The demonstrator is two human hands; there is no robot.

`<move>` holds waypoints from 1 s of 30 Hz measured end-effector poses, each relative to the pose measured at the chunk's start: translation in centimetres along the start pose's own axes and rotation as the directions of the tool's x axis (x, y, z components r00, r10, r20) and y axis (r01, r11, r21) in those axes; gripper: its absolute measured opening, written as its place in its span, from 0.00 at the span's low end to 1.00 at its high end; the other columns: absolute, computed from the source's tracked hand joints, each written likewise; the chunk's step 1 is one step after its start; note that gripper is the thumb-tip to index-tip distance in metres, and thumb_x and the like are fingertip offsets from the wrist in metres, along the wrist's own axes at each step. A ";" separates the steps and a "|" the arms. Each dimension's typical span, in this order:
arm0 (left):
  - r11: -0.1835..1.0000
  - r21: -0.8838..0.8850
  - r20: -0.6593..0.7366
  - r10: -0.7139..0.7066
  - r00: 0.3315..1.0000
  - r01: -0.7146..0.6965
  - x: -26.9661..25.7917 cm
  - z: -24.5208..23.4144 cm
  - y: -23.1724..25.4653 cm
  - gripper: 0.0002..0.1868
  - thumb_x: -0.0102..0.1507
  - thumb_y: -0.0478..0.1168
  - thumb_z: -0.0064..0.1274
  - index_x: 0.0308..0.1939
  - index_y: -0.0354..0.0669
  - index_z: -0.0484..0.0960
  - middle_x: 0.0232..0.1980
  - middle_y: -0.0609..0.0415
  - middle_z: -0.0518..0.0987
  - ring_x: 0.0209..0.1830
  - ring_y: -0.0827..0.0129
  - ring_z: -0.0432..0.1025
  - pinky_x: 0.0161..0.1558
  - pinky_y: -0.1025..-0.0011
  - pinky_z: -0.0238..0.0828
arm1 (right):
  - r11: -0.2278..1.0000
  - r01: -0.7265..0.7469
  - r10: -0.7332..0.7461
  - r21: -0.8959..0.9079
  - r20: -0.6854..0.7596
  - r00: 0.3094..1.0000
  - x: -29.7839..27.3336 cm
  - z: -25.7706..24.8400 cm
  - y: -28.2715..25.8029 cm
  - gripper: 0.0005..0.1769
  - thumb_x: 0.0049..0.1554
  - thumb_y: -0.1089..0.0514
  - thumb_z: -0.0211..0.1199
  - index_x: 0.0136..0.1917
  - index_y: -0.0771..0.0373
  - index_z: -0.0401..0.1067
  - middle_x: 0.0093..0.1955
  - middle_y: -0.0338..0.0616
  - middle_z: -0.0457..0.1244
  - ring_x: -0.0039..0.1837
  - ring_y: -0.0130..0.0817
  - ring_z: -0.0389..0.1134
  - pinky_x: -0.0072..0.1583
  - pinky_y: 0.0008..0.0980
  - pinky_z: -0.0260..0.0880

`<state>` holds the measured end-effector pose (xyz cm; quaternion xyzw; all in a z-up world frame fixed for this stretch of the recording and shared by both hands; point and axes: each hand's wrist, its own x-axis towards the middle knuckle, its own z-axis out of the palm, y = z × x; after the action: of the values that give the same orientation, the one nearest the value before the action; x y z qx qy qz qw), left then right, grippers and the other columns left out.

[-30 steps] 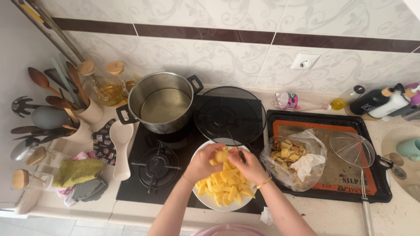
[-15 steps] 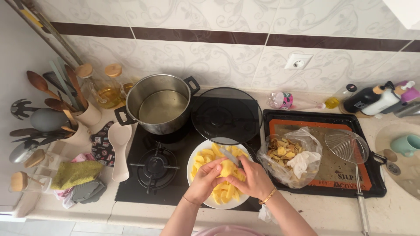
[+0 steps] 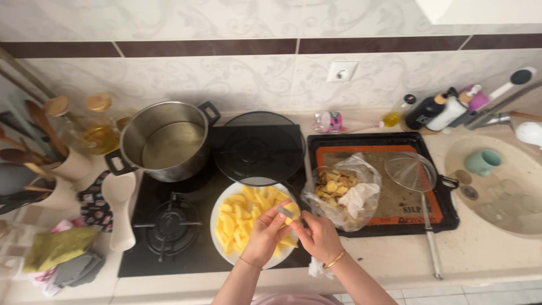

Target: The person trims and cuts peeled potato pieces with a small knife over a plate, dropping cut pieces onto the plate. They then carry the plate to the stove and transfer the potato pieces by hand into a pot of water, leaving a few pieces on the plate.

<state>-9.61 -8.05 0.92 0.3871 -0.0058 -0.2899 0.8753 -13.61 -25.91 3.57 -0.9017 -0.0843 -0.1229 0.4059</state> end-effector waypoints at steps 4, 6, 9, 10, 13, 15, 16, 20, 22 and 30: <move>1.000 0.011 -0.016 0.000 1.000 0.001 1.6 2.8 -1.5 0.25 0.68 0.40 0.53 0.70 0.43 0.73 0.55 0.57 0.79 0.56 0.72 0.73 0.61 0.68 0.73 | 0.991 -0.123 0.125 0.050 -0.034 0.992 -0.5 -2.2 1.8 0.20 0.58 0.44 0.60 0.40 0.64 0.71 0.22 0.49 0.59 0.27 0.48 0.65 0.32 0.42 0.60; 1.000 -0.016 -0.032 -0.012 0.999 0.011 2.4 4.4 -1.9 0.26 0.67 0.40 0.53 0.69 0.44 0.71 0.58 0.57 0.78 0.58 0.72 0.74 0.62 0.66 0.74 | 0.961 -0.157 0.193 0.227 -0.146 0.970 -1.0 -2.7 5.3 0.27 0.65 0.40 0.53 0.35 0.64 0.67 0.26 0.43 0.59 0.30 0.35 0.62 0.36 0.34 0.62; 1.000 -0.004 -0.018 -0.012 1.000 0.011 3.2 6.0 -2.7 0.27 0.66 0.39 0.54 0.70 0.47 0.70 0.60 0.60 0.74 0.60 0.73 0.73 0.64 0.66 0.74 | 0.677 -0.491 0.569 0.548 0.032 0.821 -0.8 -3.3 12.2 0.33 0.66 0.35 0.51 0.33 0.66 0.64 0.28 0.36 0.54 0.32 0.26 0.54 0.37 0.31 0.54; 1.000 -0.010 -0.021 -0.007 1.000 0.006 3.5 6.5 -3.1 0.27 0.66 0.39 0.54 0.70 0.47 0.70 0.60 0.60 0.74 0.60 0.73 0.73 0.64 0.66 0.74 | 0.681 -0.492 0.566 0.542 0.036 0.823 -0.7 -3.8 13.7 0.33 0.66 0.35 0.51 0.33 0.66 0.64 0.28 0.36 0.54 0.32 0.26 0.54 0.37 0.31 0.54; 0.999 0.004 -0.049 -0.046 0.998 0.046 4.4 7.8 -3.7 0.27 0.66 0.39 0.54 0.69 0.48 0.71 0.63 0.60 0.74 0.60 0.73 0.72 0.64 0.70 0.71 | 0.642 -0.610 0.651 0.465 0.091 0.754 -0.1 -5.0 17.5 0.35 0.66 0.34 0.51 0.31 0.66 0.63 0.27 0.35 0.54 0.30 0.26 0.54 0.36 0.31 0.53; 0.998 0.053 -0.040 -0.025 0.999 0.027 4.6 8.6 -4.1 0.26 0.66 0.39 0.54 0.69 0.45 0.72 0.63 0.61 0.74 0.60 0.76 0.71 0.63 0.72 0.71 | 0.654 -0.706 0.706 0.271 0.116 0.698 -0.1 -5.5 19.0 0.42 0.66 0.30 0.43 0.28 0.67 0.68 0.23 0.39 0.57 0.28 0.27 0.60 0.38 0.26 0.61; 0.999 0.050 -0.048 -0.021 0.999 0.023 4.7 8.7 -4.4 0.26 0.66 0.39 0.54 0.69 0.45 0.72 0.63 0.61 0.74 0.60 0.76 0.71 0.63 0.72 0.71 | 0.655 -0.707 0.704 0.267 0.124 0.700 -0.4 -5.6 18.9 0.42 0.66 0.30 0.43 0.28 0.67 0.68 0.23 0.39 0.57 0.28 0.27 0.60 0.38 0.26 0.61; 0.998 -0.065 -0.062 -0.029 0.998 0.025 5.0 8.8 -5.7 0.27 0.65 0.37 0.53 0.70 0.45 0.73 0.61 0.57 0.77 0.59 0.73 0.72 0.62 0.71 0.72 | 0.880 -0.360 0.338 0.310 0.126 0.933 -0.6 -7.9 13.8 0.30 0.60 0.34 0.57 0.39 0.66 0.67 0.26 0.32 0.56 0.30 0.25 0.58 0.34 0.28 0.58; 0.997 -0.078 -0.044 -0.002 0.999 -0.002 4.9 8.8 -6.1 0.27 0.64 0.36 0.53 0.69 0.44 0.72 0.61 0.57 0.78 0.60 0.73 0.73 0.62 0.71 0.72 | 0.953 -0.209 0.189 0.218 0.109 0.976 0.2 -9.6 9.6 0.28 0.53 0.37 0.66 0.42 0.67 0.68 0.24 0.36 0.57 0.28 0.29 0.62 0.32 0.31 0.62; 0.999 0.008 -0.052 0.050 0.997 -0.049 3.6 9.6 -5.6 0.26 0.64 0.33 0.56 0.67 0.41 0.73 0.59 0.52 0.80 0.60 0.69 0.74 0.63 0.69 0.73 | 0.999 0.008 -0.012 0.036 0.123 0.992 0.8 -10.4 7.4 0.23 0.61 0.43 0.60 0.44 0.68 0.68 0.23 0.45 0.59 0.27 0.41 0.65 0.33 0.38 0.62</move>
<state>-11.67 -19.36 3.09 0.3970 0.0066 -0.2579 0.8808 -12.56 -38.52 5.21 -0.8997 -0.1159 -0.0674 0.4153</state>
